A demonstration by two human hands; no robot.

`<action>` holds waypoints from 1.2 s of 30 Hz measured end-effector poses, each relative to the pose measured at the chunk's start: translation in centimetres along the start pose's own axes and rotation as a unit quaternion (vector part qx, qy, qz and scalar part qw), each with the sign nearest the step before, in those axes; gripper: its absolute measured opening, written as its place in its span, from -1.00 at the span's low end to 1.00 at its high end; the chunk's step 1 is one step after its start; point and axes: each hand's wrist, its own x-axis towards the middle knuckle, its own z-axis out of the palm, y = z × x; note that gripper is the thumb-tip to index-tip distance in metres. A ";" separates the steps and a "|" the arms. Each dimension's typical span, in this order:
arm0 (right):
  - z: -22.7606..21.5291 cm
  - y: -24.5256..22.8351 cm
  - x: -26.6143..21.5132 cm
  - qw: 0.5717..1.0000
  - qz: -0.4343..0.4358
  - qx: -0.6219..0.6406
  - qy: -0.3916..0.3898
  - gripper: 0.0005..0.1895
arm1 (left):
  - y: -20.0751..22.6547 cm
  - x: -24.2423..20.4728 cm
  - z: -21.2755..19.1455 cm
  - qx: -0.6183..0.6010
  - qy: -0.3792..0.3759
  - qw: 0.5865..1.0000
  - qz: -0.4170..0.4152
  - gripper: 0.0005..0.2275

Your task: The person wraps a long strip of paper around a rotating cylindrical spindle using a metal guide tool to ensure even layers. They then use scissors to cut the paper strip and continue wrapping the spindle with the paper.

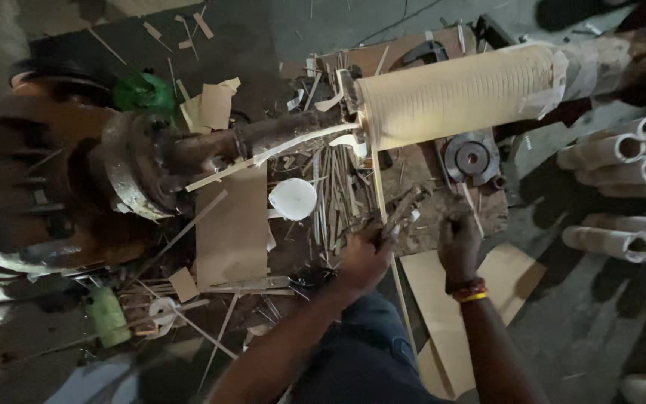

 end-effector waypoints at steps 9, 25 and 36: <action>8.8 15.8 0.2 0.937 0.098 -0.310 -0.127 -0.74 | 0.7 -0.1 0.4 0.025 0.007 0.997 -0.075 -0.69; 5.9 -2.4 2.6 0.934 0.008 0.336 -0.122 -0.74 | -0.4 -0.2 0.1 0.019 0.011 0.999 -0.042 -0.77; 2.0 -12.1 -0.2 0.948 0.057 0.255 -0.180 -0.63 | -0.6 -5.3 -3.7 -0.039 0.078 0.996 -0.017 -0.73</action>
